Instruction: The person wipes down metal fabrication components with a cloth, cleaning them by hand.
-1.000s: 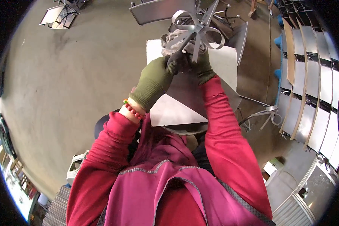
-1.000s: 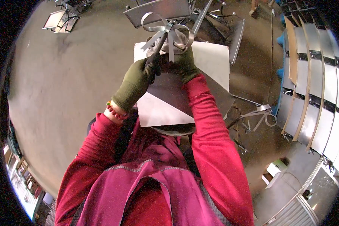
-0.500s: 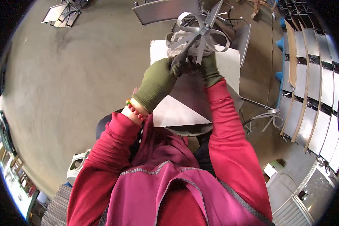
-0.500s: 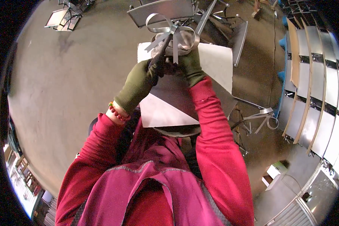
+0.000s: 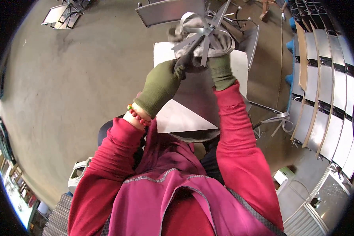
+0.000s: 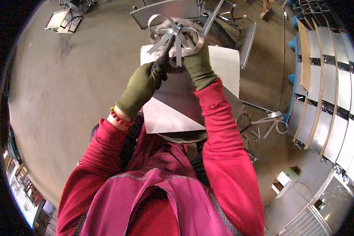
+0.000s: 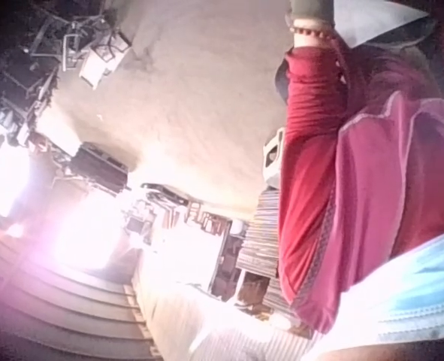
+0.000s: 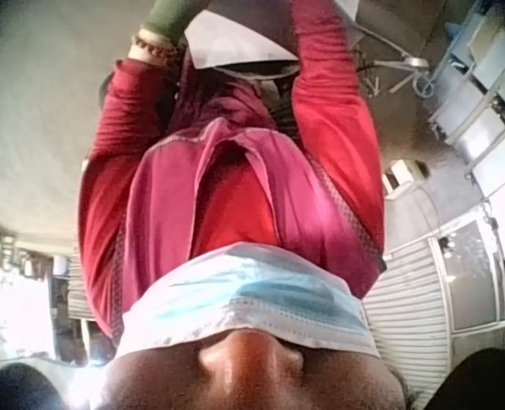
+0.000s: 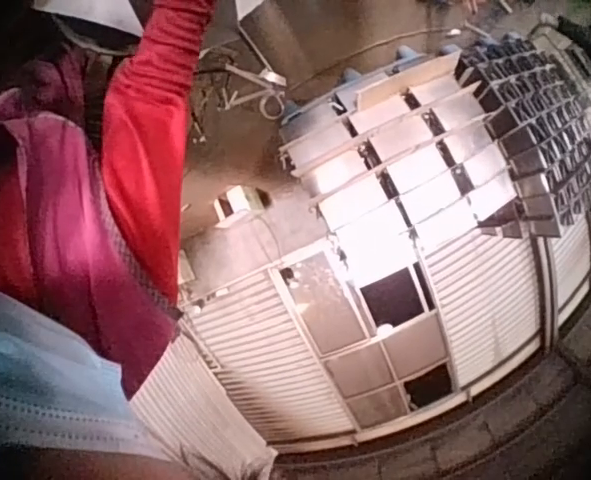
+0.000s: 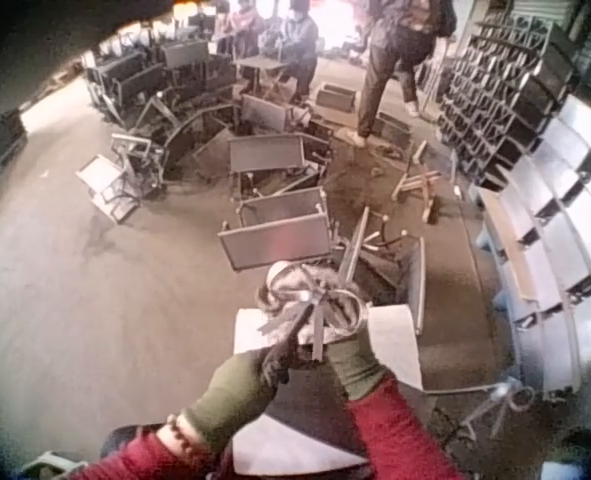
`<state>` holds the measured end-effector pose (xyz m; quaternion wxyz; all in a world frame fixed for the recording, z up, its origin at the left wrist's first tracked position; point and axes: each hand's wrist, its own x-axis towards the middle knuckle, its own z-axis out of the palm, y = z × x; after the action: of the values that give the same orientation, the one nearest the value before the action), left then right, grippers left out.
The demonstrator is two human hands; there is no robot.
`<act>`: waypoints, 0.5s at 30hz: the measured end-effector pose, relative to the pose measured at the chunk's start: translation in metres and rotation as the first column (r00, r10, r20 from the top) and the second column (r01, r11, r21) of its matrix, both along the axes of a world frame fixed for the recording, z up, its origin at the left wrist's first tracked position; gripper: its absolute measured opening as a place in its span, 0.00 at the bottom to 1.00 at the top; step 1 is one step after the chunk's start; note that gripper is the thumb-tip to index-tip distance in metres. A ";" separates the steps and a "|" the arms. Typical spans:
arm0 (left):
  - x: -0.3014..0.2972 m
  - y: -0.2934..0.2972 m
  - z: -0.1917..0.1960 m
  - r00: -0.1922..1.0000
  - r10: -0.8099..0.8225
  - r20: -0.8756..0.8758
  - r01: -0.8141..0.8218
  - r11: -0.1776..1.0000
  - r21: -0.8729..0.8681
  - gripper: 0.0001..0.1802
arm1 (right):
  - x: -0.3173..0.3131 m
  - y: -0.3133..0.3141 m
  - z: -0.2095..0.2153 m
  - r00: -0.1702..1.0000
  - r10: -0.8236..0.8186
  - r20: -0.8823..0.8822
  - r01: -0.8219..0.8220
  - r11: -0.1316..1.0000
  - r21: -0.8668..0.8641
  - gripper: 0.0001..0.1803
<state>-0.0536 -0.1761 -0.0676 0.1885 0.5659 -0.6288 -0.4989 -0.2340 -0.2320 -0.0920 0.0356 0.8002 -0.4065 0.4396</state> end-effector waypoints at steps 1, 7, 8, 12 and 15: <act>0.002 0.001 -0.003 1.000 0.010 -0.003 -0.010 1.000 -0.003 0.27 | 0.005 -0.003 0.022 0.983 -0.096 -0.158 0.071 0.985 -0.156 0.23; -0.001 0.003 -0.012 0.995 0.011 -0.100 -0.018 0.998 -0.066 0.28 | -0.001 0.005 -0.017 0.989 0.072 0.128 -0.096 0.976 0.197 0.21; -0.002 0.002 -0.009 0.998 0.002 -0.068 -0.006 0.998 -0.060 0.28 | -0.003 0.008 -0.022 0.977 0.079 0.200 -0.139 0.942 0.305 0.21; -0.003 0.002 -0.004 1.000 0.017 -0.017 -0.018 0.999 -0.033 0.25 | -0.005 0.012 -0.029 0.909 0.048 0.413 -0.305 0.753 0.583 0.19; 0.002 0.003 -0.003 0.999 0.022 -0.037 -0.020 0.999 0.033 0.24 | -0.006 -0.006 0.009 0.981 0.034 -0.192 -0.036 0.999 -0.009 0.25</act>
<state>-0.0515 -0.1734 -0.0702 0.1964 0.5659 -0.6110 -0.5175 -0.2397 -0.2376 -0.0830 0.0719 0.8455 -0.3842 0.3638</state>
